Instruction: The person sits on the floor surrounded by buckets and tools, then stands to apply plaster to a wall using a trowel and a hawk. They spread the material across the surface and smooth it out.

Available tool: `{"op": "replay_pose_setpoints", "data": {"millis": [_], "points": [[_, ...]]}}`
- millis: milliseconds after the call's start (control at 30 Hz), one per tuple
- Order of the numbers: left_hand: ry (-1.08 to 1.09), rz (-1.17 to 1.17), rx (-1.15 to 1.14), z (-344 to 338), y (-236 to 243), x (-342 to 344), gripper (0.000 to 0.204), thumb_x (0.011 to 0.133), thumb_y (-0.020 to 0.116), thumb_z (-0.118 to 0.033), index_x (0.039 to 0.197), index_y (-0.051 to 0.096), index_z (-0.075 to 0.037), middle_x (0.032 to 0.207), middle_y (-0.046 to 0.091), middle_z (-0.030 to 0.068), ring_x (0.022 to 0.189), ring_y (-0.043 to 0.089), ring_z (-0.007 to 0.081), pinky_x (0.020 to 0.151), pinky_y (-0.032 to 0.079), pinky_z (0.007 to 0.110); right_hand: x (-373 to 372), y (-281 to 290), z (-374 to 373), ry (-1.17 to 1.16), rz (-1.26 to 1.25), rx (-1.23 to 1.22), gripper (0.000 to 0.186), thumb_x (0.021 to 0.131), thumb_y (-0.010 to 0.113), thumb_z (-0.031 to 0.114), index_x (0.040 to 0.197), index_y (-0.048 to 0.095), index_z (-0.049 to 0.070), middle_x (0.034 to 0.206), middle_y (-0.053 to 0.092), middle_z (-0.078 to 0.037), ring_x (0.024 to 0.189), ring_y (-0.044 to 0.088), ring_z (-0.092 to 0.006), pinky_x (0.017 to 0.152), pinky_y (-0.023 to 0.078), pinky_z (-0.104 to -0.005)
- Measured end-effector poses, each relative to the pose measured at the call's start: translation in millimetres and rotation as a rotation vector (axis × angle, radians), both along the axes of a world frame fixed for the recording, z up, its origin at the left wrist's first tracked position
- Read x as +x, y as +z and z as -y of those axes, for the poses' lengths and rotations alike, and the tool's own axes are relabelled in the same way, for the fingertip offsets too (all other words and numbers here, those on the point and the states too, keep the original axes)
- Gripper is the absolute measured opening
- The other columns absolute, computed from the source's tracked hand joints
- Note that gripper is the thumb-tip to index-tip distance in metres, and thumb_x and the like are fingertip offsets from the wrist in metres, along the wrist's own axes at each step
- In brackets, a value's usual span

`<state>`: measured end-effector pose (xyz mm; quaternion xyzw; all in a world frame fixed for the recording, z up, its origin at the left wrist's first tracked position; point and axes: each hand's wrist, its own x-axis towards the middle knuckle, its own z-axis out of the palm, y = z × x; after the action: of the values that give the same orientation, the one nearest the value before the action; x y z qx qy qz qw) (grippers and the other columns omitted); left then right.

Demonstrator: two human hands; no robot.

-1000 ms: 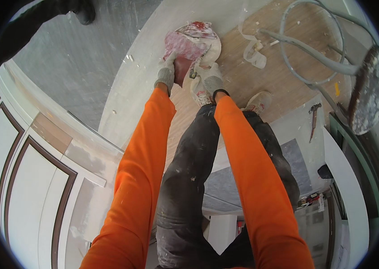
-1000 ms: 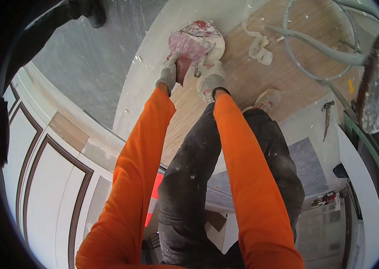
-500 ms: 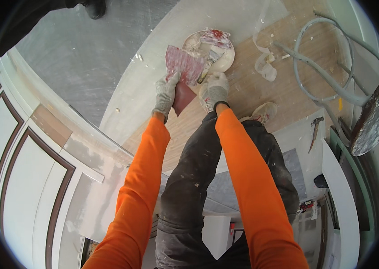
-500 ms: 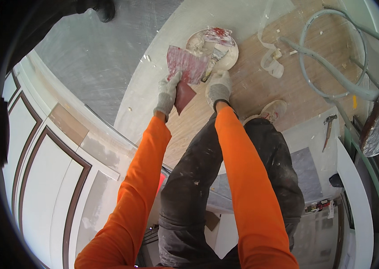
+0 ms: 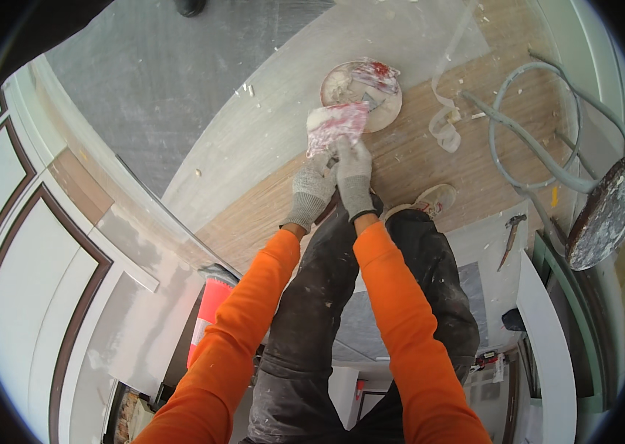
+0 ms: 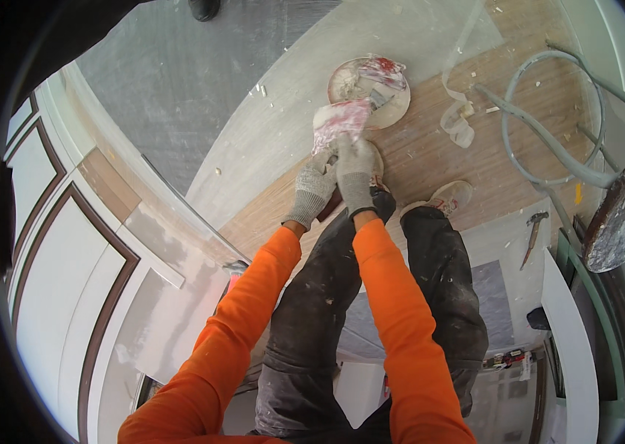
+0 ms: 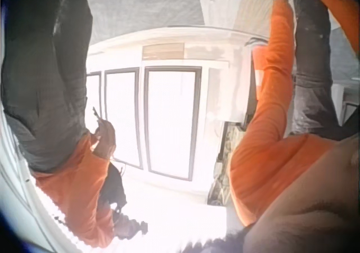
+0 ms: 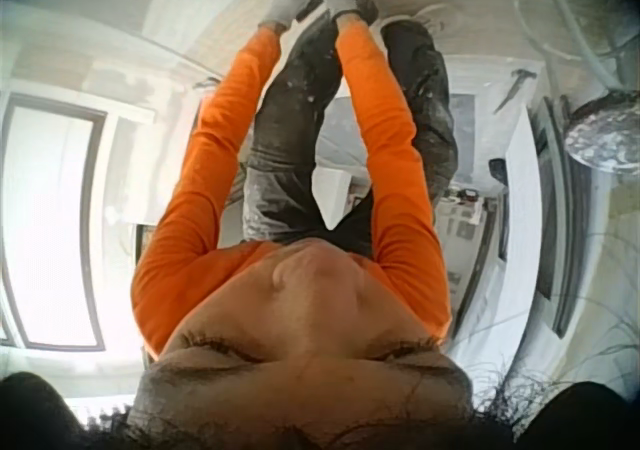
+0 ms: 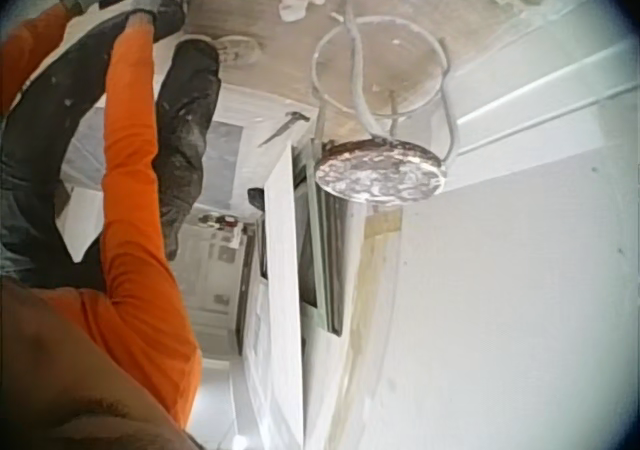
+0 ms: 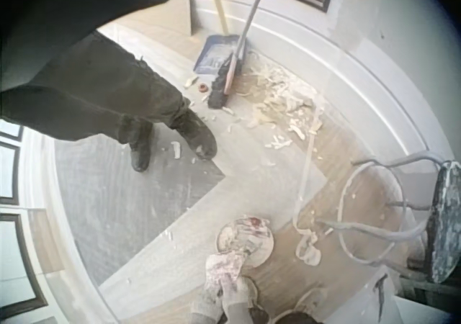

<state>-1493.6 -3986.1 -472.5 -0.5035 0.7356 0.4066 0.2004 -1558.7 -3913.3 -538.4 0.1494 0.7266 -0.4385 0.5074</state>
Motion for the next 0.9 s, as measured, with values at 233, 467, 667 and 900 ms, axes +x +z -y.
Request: {"op": "replay_pose_setpoints", "data": {"millis": [233,467,667,900], "points": [[0.761,-0.181,0.298,-4,-13,10,0.036,0.096,0.073,-0.032,0.116,0.068,-0.002,0.098,0.070,0.0009,0.084,0.061,0.0100,0.073,0.051,0.029,-27,1,-23,-0.852,0.614,-0.412,0.027,0.104,0.060,0.024,0.123,0.061,0.005,0.111,0.065,-0.005,0.100,0.066,-0.0175,0.087,0.057,-0.0330],[0.942,-0.291,0.495,20,-39,24,0.027,0.095,0.074,-0.032,0.097,0.075,-0.004,0.082,0.068,-0.0003,0.068,0.058,0.0089,0.059,0.048,0.030,-23,-10,-28,-0.407,0.540,-0.485,0.037,0.100,0.067,0.031,0.125,0.060,0.004,0.115,0.066,-0.009,0.102,0.068,-0.0231,0.087,0.058,-0.0354],[0.754,-0.173,0.393,68,-50,56,0.025,0.094,0.075,-0.029,0.095,0.074,-0.004,0.082,0.068,-0.0011,0.067,0.057,0.0087,0.060,0.048,0.030,-32,-47,-5,0.435,-0.570,0.397,0.072,0.087,0.076,0.049,0.134,0.052,0.000,0.109,0.069,-0.022,0.100,0.070,-0.0374,0.088,0.057,-0.0481],[0.640,-0.068,0.485,96,-58,98,0.026,0.096,0.073,-0.027,0.102,0.073,-0.003,0.087,0.068,-0.0012,0.074,0.060,0.0095,0.069,0.051,0.030,-42,-61,27,0.702,-0.314,0.543,0.077,0.085,0.074,0.047,0.136,0.048,-0.004,0.106,0.072,-0.022,0.101,0.072,-0.0404,0.086,0.057,-0.0519]]}}
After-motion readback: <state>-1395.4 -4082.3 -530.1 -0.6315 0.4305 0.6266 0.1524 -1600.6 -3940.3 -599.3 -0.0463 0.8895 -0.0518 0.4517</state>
